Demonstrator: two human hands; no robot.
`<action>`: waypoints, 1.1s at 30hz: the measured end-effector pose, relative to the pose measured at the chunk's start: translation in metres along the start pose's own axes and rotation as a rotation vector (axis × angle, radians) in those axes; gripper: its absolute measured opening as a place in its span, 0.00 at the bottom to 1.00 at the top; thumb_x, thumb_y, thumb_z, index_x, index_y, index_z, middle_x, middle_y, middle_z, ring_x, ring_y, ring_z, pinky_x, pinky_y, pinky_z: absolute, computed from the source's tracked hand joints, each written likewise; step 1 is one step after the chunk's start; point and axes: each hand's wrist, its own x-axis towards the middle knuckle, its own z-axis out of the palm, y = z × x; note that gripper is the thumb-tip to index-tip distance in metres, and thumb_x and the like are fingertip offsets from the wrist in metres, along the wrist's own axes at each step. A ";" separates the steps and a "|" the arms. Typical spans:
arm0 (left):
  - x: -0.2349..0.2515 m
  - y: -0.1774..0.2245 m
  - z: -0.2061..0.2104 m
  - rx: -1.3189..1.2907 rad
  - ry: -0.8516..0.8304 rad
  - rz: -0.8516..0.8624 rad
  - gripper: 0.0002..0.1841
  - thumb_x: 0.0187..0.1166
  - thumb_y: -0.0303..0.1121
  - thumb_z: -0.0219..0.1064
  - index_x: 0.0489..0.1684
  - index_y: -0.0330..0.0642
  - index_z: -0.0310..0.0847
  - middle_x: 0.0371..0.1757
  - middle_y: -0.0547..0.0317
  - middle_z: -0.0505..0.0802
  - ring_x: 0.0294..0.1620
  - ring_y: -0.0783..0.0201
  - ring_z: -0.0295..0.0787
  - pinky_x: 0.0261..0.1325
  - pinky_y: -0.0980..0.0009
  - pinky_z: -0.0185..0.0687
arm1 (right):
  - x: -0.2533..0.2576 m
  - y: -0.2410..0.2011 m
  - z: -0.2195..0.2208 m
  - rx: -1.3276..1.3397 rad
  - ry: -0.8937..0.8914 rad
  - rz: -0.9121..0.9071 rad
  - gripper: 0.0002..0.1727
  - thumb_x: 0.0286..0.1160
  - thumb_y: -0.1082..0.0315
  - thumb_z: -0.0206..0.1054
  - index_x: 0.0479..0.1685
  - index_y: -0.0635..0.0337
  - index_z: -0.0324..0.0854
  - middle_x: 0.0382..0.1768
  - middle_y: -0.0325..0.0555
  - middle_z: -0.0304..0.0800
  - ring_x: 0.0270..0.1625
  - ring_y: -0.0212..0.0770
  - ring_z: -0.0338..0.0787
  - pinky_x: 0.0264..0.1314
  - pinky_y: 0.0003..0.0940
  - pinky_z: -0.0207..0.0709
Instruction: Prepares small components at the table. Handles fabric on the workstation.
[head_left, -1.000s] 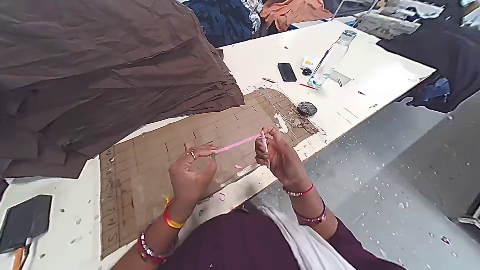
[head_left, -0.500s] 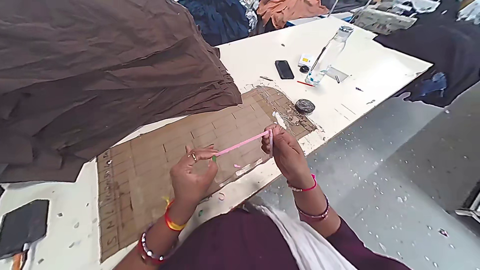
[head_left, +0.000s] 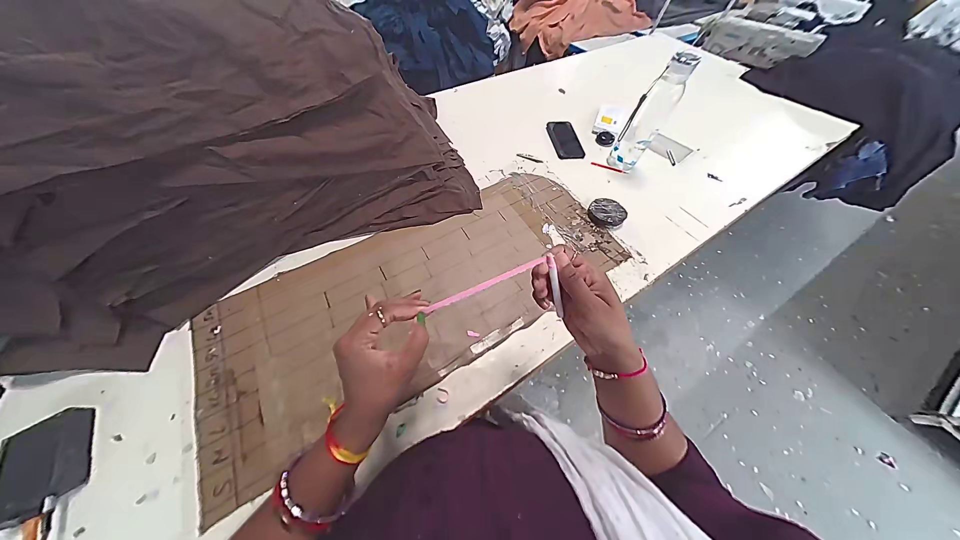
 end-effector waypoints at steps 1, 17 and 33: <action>0.000 0.000 0.000 0.000 -0.002 0.000 0.09 0.69 0.30 0.66 0.31 0.35 0.91 0.43 0.57 0.99 0.58 0.72 0.93 0.69 0.70 0.82 | 0.000 0.000 0.000 0.003 0.008 0.003 0.19 0.93 0.68 0.40 0.40 0.51 0.79 0.28 0.26 0.87 0.29 0.18 0.83 0.35 0.14 0.77; 0.001 -0.001 0.000 0.006 -0.002 -0.005 0.08 0.68 0.30 0.66 0.31 0.37 0.91 0.43 0.58 0.99 0.58 0.72 0.94 0.72 0.68 0.81 | 0.001 -0.002 -0.007 -0.049 0.049 -0.030 0.08 0.88 0.69 0.55 0.40 0.49 0.78 0.27 0.27 0.87 0.25 0.19 0.80 0.29 0.13 0.72; 0.002 -0.002 -0.002 -0.015 -0.011 0.010 0.08 0.69 0.31 0.66 0.31 0.39 0.91 0.44 0.62 0.99 0.57 0.75 0.93 0.69 0.72 0.83 | -0.002 -0.011 -0.020 0.041 0.003 0.002 0.08 0.76 0.69 0.68 0.38 0.43 0.75 0.21 0.23 0.80 0.20 0.16 0.72 0.25 0.12 0.65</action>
